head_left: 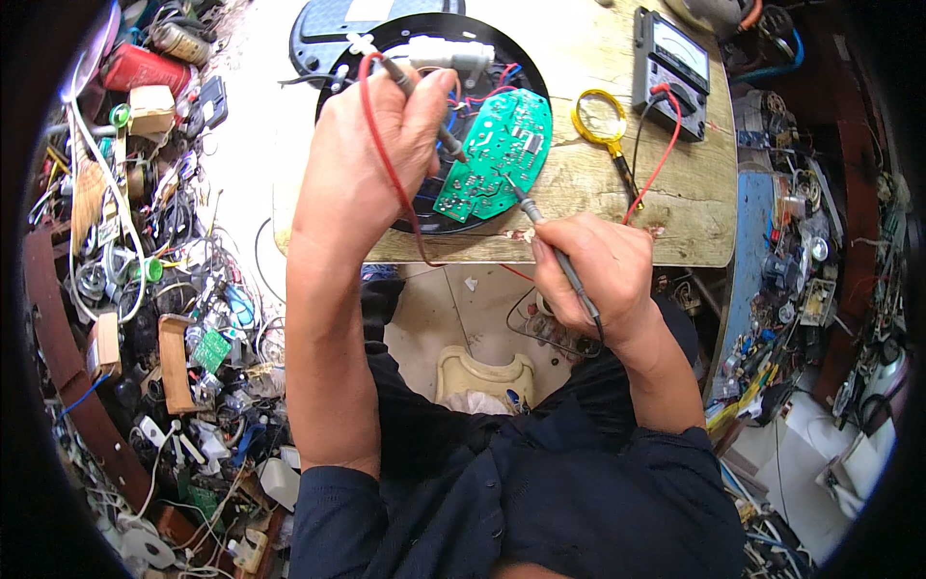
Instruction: The person uses a multimeter to test various points on a green circuit board. They hold the probes and touch different components on the board while seated on the floor in a cluttered workspace.
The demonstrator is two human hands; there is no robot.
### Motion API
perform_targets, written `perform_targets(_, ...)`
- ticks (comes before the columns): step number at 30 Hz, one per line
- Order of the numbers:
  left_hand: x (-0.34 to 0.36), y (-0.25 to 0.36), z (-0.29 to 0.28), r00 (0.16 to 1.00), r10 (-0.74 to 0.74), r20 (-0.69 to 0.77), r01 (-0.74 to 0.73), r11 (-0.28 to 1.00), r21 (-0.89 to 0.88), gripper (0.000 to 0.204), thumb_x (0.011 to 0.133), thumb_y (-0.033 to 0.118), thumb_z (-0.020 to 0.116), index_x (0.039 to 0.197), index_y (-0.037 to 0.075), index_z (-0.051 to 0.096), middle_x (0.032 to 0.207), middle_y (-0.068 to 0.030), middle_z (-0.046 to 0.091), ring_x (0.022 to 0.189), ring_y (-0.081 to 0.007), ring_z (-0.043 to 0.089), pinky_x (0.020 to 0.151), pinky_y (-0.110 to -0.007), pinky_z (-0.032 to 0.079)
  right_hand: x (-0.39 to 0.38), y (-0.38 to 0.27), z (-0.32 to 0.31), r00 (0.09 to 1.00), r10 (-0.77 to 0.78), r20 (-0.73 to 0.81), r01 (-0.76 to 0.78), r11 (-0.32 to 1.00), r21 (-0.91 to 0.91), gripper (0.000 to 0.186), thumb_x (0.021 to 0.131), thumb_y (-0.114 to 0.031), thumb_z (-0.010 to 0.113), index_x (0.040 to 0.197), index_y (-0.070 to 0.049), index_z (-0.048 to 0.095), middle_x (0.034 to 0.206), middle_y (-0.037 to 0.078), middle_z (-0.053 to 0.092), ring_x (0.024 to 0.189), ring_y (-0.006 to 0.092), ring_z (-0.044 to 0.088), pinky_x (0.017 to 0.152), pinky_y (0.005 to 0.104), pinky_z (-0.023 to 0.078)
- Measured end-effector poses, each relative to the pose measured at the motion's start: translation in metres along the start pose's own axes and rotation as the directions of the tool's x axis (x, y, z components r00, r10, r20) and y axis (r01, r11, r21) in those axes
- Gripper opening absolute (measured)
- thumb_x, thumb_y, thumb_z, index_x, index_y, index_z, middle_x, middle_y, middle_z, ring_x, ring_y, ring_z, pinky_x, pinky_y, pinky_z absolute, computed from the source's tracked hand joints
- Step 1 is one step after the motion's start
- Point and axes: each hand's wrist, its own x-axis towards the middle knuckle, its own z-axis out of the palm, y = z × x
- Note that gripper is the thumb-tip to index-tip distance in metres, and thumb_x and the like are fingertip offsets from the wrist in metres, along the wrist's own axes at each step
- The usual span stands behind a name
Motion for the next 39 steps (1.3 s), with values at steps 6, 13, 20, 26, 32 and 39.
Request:
perform_targets(6,-0.001,-0.001,0.004,0.996,0.079,-0.05,-0.075,0.994,0.079,0.031,0.11,0.022,0.062,0.09,-0.001,0.067,0.066,-0.0201,0.064,0.061,-0.0409,0.068,0.053,-0.044,0.051,0.0,-0.003,0.0,0.999,0.047,0.009,-0.047,0.999,0.021,0.027,0.077,0.006,0.08,0.102,-0.002,0.071,0.075,0.011,0.069,0.061,0.0275,0.069,0.056,0.0372,0.054)
perform_targets(13,0.0,-0.007,0.003,0.979,0.196,-0.053,-0.188,0.974,0.124,0.028,0.11,0.019,0.062,0.09,-0.001,0.067,0.069,-0.0202,0.065,0.063,-0.0414,0.069,0.055,-0.047,0.052,0.005,-0.002,0.002,0.999,0.042,-0.024,-0.043,0.999,-0.003,0.027,0.078,0.006,0.081,0.103,-0.001,0.073,0.081,0.013,0.074,0.064,0.0278,0.073,0.058,0.0363,0.057)
perform_targets(20,0.0,-0.007,0.004,0.983,0.168,-0.068,-0.159,0.981,0.112,0.03,0.11,0.021,0.062,0.089,-0.001,0.067,0.069,-0.0206,0.066,0.064,-0.0418,0.069,0.056,-0.048,0.053,0.005,-0.002,-0.012,0.987,-0.01,-0.162,0.018,0.999,0.051,0.03,0.081,0.004,0.082,0.11,0.002,0.073,0.085,0.015,0.076,0.066,0.0279,0.074,0.059,0.0364,0.058)
perform_targets(26,-0.001,-0.005,0.002,0.992,0.112,-0.059,-0.106,0.99,0.094,0.035,0.11,0.025,0.062,0.089,-0.002,0.068,0.069,-0.0231,0.066,0.065,-0.0434,0.07,0.057,-0.048,0.053,0.004,-0.001,-0.008,0.984,0.035,-0.175,-0.026,0.998,0.052,0.034,0.082,0.006,0.083,0.114,0.003,0.073,0.091,0.018,0.076,0.072,0.0295,0.074,0.063,0.0366,0.058)
perform_targets(32,0.0,-0.006,0.004,0.989,0.128,-0.07,-0.119,0.986,0.121,0.035,0.11,0.025,0.061,0.089,-0.002,0.069,0.069,-0.0235,0.065,0.066,-0.044,0.07,0.058,-0.049,0.053,0.003,0.002,-0.007,0.988,0.072,-0.14,-0.062,0.995,0.077,0.03,0.083,0.005,0.083,0.111,0.002,0.072,0.089,0.017,0.076,0.072,0.0301,0.074,0.063,0.0367,0.057)
perform_targets(39,-0.001,-0.006,0.004,0.984,0.169,-0.06,-0.16,0.978,0.132,0.032,0.11,0.023,0.061,0.089,-0.001,0.067,0.068,-0.0222,0.064,0.065,-0.043,0.069,0.056,-0.048,0.052,0.003,0.003,-0.004,0.99,0.08,-0.113,-0.068,0.992,0.102,0.025,0.083,0.006,0.081,0.105,0.002,0.07,0.085,0.016,0.075,0.069,0.0293,0.074,0.062,0.037,0.058)
